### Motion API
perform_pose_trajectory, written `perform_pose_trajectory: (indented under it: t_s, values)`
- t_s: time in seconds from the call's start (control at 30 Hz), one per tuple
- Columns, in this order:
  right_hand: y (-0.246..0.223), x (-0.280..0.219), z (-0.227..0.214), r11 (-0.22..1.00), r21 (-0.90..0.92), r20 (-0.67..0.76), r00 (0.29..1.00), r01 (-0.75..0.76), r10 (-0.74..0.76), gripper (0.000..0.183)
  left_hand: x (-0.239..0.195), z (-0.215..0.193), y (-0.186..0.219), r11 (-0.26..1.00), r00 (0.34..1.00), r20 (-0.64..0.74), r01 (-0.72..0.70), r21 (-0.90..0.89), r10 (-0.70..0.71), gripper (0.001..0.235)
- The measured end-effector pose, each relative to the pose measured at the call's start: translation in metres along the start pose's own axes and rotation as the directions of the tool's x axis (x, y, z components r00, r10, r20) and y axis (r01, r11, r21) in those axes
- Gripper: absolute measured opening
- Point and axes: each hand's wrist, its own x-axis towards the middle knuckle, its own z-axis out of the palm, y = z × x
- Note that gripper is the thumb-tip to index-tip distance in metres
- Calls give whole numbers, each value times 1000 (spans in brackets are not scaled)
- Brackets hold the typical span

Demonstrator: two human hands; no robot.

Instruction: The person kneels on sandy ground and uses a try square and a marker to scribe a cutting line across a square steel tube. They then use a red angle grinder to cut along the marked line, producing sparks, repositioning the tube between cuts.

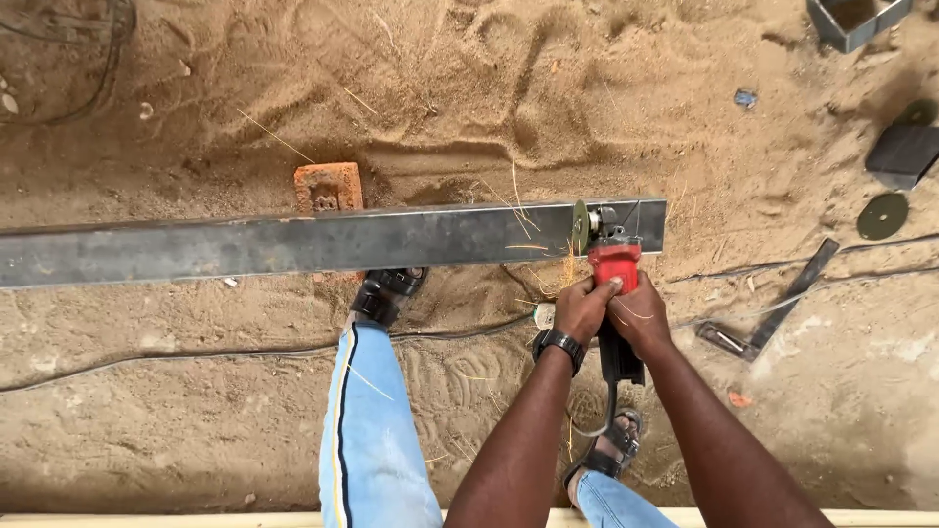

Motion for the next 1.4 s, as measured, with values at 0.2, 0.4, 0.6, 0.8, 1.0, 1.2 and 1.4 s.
perform_pose_trajectory:
  t_s: [0.2,0.4,0.6,0.8,1.0,1.2,1.4]
  values:
    - [4,7,3,1000,9,-8,1000,22,-22,41,3,-1,-4,998,1000,-15,26,50,-25,39]
    - [0,6,-1,999,26,-6,999,34,-34,45,1,-2,8,998,998,-21,52,34,-51,35]
    - [4,10,5,998,-43,9,999,-39,39,49,-1,-2,4,997,998,13,69,33,-69,38]
    - [3,5,6,999,-37,17,999,-35,36,46,-2,-4,-6,996,996,20,86,18,-86,39]
    - [9,11,7,995,-79,16,998,-54,56,47,-2,-2,2,996,995,31,93,-10,-92,34]
    - [1,20,7,1000,-11,15,1000,-19,19,44,4,-4,8,998,997,25,68,12,-69,33]
    - [-18,-16,-19,989,146,6,1000,-5,5,40,-10,11,15,993,999,-18,46,109,-45,44]
